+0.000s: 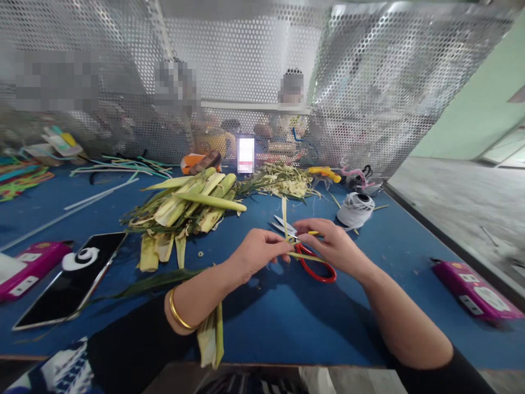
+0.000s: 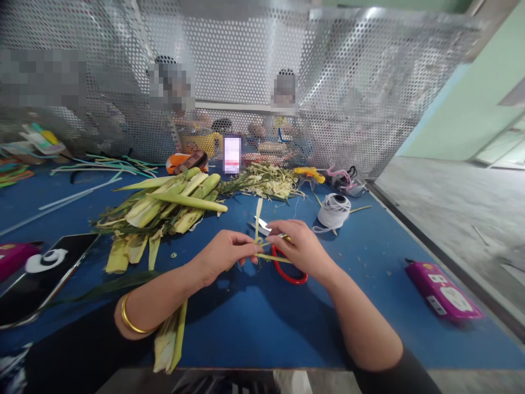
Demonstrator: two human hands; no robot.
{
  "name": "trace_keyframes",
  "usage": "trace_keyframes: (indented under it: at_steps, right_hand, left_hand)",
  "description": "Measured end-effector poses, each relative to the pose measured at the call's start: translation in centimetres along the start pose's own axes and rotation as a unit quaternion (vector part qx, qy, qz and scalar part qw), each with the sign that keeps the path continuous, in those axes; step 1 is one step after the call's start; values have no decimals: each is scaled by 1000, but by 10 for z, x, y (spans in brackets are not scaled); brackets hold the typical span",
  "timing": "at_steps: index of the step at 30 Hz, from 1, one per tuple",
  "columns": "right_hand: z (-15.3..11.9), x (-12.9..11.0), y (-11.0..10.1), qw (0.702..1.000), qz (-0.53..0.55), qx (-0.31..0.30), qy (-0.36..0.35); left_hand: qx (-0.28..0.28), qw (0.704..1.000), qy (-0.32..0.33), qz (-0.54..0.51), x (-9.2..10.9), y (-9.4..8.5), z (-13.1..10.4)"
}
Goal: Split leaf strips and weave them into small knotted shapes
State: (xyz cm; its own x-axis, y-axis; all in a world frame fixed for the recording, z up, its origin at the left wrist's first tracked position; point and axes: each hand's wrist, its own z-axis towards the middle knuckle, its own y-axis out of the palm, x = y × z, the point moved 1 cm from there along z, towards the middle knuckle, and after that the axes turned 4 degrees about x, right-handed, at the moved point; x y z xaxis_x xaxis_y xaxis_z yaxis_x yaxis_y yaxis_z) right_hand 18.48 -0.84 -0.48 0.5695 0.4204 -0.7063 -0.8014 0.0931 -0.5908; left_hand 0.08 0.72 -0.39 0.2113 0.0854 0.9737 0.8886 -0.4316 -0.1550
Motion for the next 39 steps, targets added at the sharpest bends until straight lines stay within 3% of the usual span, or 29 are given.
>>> trace_keyframes:
  at_steps: [3, 6, 10, 13, 15, 16, 20, 23, 30, 39]
  right_hand:
    - [0, -2, -7, 989, -91, -70, -92]
    - [1, -1, -5, 982, -146, -44, -113]
    - [0, 3, 2, 971, -211, -19, -110]
    - [-5, -3, 5, 957, -246, 60, -139]
    - [-9, -12, 8, 935, -266, 125, -199]
    - [-11, -17, 11, 922, -275, 128, -240]
    - [-17, -31, 34, 869, -337, -1, -362]
    - [-17, -31, 47, 847, -383, 2, -368]
    - [-19, -27, 43, 847, -386, 91, -354]
    - [-31, -44, 46, 839, -284, 61, -461]
  left_hand:
    - [-1, 1000, 4, -1, 0, -4, 3]
    - [-23, 1000, 8, 2, -4, -3, 5]
    - [-5, 1000, 3, -12, -8, -2, 7]
    - [19, 998, -23, -59, -7, -2, 7]
    - [38, 991, -50, -115, -7, -2, 8]
    - [46, 986, -61, -146, -8, -2, 9]
    - [55, 967, -78, -237, -14, -1, 11]
    - [52, 963, -81, -253, -17, -1, 13]
    - [-25, 960, -68, -269, -7, -9, 11]
    - [21, 960, -68, -271, -6, -6, 8]
